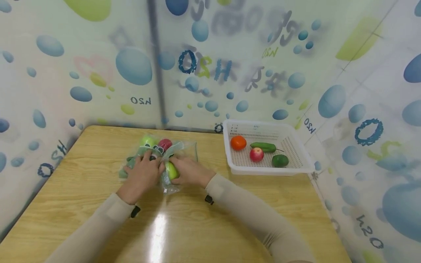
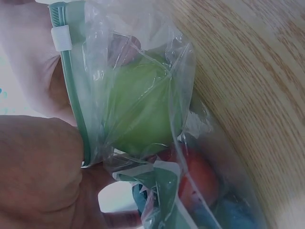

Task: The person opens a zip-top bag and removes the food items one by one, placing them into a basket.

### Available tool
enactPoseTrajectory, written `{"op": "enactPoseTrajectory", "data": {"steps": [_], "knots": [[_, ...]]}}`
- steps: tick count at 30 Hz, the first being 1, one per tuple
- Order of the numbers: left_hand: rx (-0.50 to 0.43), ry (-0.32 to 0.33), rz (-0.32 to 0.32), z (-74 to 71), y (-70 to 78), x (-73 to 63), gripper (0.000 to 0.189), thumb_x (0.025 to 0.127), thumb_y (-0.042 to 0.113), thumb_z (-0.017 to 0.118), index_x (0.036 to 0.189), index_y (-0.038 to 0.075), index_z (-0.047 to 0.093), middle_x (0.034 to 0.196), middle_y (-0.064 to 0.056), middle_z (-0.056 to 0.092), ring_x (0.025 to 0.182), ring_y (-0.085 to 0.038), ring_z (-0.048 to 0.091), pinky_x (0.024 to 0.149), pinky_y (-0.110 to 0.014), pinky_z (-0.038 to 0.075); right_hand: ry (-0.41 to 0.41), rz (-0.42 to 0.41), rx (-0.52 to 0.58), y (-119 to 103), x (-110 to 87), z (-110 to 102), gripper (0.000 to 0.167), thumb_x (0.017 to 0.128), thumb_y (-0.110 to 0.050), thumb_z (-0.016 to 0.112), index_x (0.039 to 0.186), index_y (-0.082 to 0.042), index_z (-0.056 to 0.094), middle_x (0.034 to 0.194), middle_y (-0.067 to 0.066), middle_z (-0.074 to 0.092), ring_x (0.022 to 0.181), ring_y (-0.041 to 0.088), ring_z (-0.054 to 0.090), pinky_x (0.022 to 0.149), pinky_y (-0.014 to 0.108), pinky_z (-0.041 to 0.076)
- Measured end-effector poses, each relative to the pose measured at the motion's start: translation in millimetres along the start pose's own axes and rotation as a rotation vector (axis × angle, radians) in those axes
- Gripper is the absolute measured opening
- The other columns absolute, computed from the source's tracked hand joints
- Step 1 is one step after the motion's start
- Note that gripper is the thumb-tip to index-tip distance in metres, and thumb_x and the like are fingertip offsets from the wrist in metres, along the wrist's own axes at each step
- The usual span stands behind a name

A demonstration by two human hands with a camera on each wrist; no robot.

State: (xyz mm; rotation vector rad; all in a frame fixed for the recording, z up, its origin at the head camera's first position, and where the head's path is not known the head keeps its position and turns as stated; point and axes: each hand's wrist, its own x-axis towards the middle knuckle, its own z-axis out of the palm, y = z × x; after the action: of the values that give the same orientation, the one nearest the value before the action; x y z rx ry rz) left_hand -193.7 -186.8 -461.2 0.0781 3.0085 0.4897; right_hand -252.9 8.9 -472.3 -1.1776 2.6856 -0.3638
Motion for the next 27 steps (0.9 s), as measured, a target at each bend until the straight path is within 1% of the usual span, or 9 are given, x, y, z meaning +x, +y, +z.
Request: {"op": "enactPoseTrajectory", "data": {"steps": [3,7,12,15,18,23,27], "knots": [[-0.003,0.002,0.002,0.6,0.6,0.6,0.053,0.125,0.037,0.037,0.157,0.010,0.070,0.172,-0.038,0.043,0.152,-0.077,0.043,0.100,-0.111,0.030,0.013,0.001,0.020,1.7,-0.4,1.2,0.082,0.103,-0.032,0.093,0.170,-0.006,0.054,0.166,0.012,0.065,0.142,0.023,0.070,0.119,0.031,0.060],[-0.006,0.001,0.000,0.7,1.2,0.7,0.053,0.124,0.037,0.038,0.158,0.010,0.069,0.172,-0.039,0.042,0.152,-0.077,0.042,0.101,-0.111,0.029,0.034,-0.007,0.037,3.3,-2.3,1.6,0.082,0.100,-0.031,0.095,0.167,-0.004,0.056,0.164,0.013,0.067,0.142,0.024,0.070,0.118,0.030,0.060],[-0.011,-0.004,-0.011,1.4,2.0,0.6,0.054,0.124,0.037,0.039,0.159,0.010,0.068,0.174,-0.038,0.041,0.153,-0.077,0.041,0.101,-0.111,0.029,0.054,-0.008,0.053,4.3,-5.6,-0.1,0.082,0.098,-0.031,0.097,0.164,-0.003,0.058,0.158,0.015,0.070,0.135,0.023,0.073,0.113,0.028,0.062],[-0.016,-0.007,-0.018,1.1,1.7,-0.3,0.054,0.124,0.037,0.039,0.159,0.010,0.068,0.174,-0.037,0.042,0.152,-0.077,0.042,0.101,-0.110,0.030,0.049,0.008,0.057,4.9,-8.8,-3.8,0.082,0.099,-0.032,0.096,0.164,-0.003,0.057,0.156,0.014,0.071,0.131,0.021,0.074,0.109,0.025,0.063],[-0.029,-0.005,-0.024,1.1,1.3,-0.8,0.054,0.124,0.038,0.039,0.160,0.010,0.068,0.174,-0.036,0.043,0.151,-0.075,0.043,0.101,-0.110,0.030,0.048,0.029,0.055,6.8,-13.6,-8.6,0.081,0.099,-0.034,0.095,0.164,-0.005,0.055,0.155,0.014,0.070,0.129,0.020,0.074,0.108,0.026,0.063],[-0.057,-0.006,-0.029,0.6,0.5,-0.6,0.057,0.124,0.040,0.037,0.164,0.010,0.065,0.177,-0.033,0.042,0.154,-0.074,0.043,0.104,-0.110,0.028,0.081,0.046,0.053,9.3,-23.3,-18.7,0.084,0.100,-0.037,0.094,0.166,-0.006,0.053,0.154,0.016,0.071,0.132,0.024,0.076,0.113,0.034,0.065],[-0.077,-0.010,-0.029,-0.7,-0.3,-0.5,0.059,0.125,0.042,0.035,0.166,0.009,0.063,0.180,-0.033,0.040,0.156,-0.075,0.041,0.105,-0.110,0.026,0.109,0.054,0.057,10.7,-31.7,-26.9,0.086,0.099,-0.037,0.095,0.167,-0.006,0.052,0.158,0.019,0.069,0.134,0.027,0.076,0.116,0.041,0.064]]}}
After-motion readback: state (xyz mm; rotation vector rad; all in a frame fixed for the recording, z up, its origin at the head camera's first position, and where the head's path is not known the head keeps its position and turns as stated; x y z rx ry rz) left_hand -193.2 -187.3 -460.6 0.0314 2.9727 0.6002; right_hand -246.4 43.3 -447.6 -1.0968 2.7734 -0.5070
